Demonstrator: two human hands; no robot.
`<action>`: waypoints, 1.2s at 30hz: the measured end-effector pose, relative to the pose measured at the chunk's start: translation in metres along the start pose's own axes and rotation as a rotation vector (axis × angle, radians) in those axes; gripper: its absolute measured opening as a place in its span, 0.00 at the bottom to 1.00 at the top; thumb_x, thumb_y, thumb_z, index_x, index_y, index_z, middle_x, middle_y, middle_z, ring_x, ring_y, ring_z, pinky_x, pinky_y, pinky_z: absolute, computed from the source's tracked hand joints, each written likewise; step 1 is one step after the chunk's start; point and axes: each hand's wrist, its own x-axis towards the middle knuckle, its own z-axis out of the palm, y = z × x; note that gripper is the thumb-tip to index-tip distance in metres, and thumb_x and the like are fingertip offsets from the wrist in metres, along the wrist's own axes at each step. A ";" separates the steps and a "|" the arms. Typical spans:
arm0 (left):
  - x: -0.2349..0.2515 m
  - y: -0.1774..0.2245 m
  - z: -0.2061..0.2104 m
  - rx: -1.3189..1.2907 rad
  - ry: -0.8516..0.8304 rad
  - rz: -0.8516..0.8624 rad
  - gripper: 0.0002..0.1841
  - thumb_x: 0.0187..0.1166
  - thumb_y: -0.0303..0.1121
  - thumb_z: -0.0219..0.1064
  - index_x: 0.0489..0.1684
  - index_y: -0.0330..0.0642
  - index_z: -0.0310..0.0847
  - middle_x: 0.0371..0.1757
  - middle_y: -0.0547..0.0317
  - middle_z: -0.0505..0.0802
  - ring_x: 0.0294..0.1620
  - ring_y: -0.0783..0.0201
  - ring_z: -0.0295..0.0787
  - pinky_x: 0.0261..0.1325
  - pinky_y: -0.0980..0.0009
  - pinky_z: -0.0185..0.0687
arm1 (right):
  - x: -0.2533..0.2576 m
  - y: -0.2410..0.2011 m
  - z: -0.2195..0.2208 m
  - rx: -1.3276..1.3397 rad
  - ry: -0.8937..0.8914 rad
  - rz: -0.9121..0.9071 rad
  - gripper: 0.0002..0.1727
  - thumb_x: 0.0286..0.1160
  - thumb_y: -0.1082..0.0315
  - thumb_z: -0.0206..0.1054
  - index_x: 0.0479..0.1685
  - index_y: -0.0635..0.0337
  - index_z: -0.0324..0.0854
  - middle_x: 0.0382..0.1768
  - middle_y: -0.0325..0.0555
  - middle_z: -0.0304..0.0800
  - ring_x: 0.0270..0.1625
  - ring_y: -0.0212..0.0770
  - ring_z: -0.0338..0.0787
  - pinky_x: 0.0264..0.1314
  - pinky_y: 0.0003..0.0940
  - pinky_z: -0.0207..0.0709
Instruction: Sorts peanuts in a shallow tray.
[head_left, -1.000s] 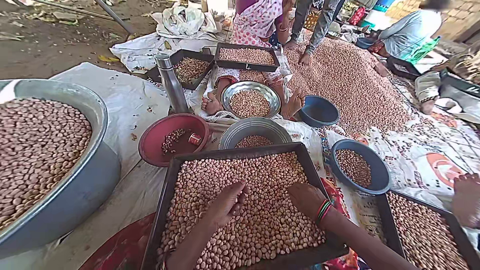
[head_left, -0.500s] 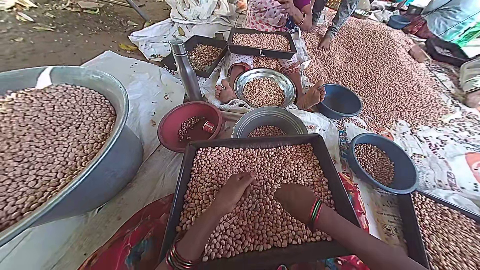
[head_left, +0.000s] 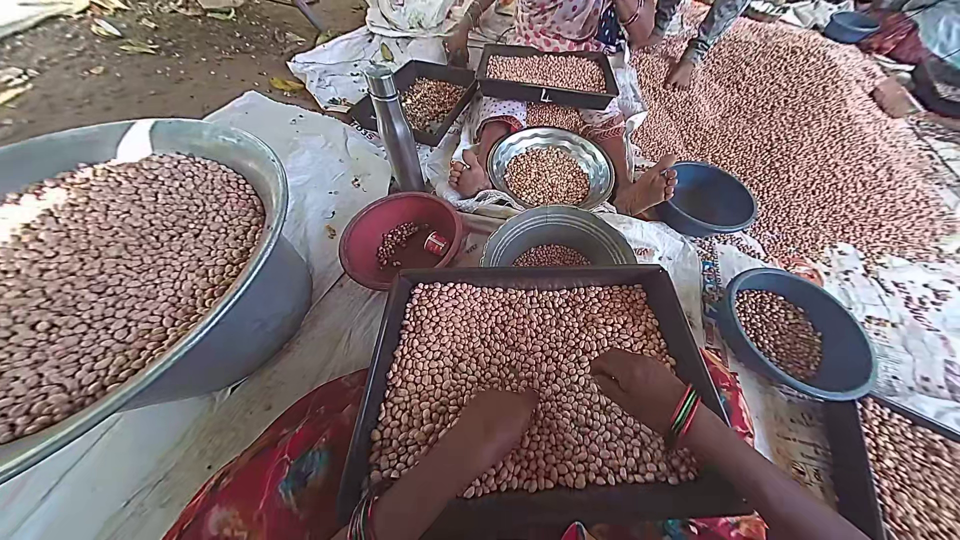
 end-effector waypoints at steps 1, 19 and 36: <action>0.000 0.003 0.000 0.017 0.002 -0.005 0.20 0.96 0.37 0.44 0.75 0.37 0.72 0.57 0.32 0.90 0.61 0.32 0.88 0.62 0.36 0.79 | -0.002 0.001 -0.003 -0.014 -0.025 0.006 0.16 0.87 0.71 0.57 0.59 0.73 0.86 0.58 0.69 0.91 0.61 0.67 0.91 0.64 0.64 0.79; 0.009 -0.037 0.007 -1.586 0.162 0.093 0.19 0.97 0.44 0.40 0.42 0.48 0.74 0.18 0.72 0.77 0.10 0.81 0.61 0.12 0.85 0.55 | 0.011 -0.028 0.015 0.086 0.189 -0.270 0.16 0.83 0.72 0.61 0.60 0.73 0.87 0.51 0.66 0.93 0.49 0.61 0.94 0.55 0.55 0.85; 0.019 -0.002 0.004 -0.111 0.158 0.112 0.22 0.96 0.40 0.44 0.72 0.34 0.77 0.64 0.33 0.89 0.68 0.34 0.85 0.68 0.37 0.76 | 0.053 -0.041 0.026 -0.421 -0.369 0.221 0.20 0.89 0.78 0.50 0.75 0.69 0.75 0.74 0.69 0.79 0.72 0.70 0.83 0.69 0.65 0.75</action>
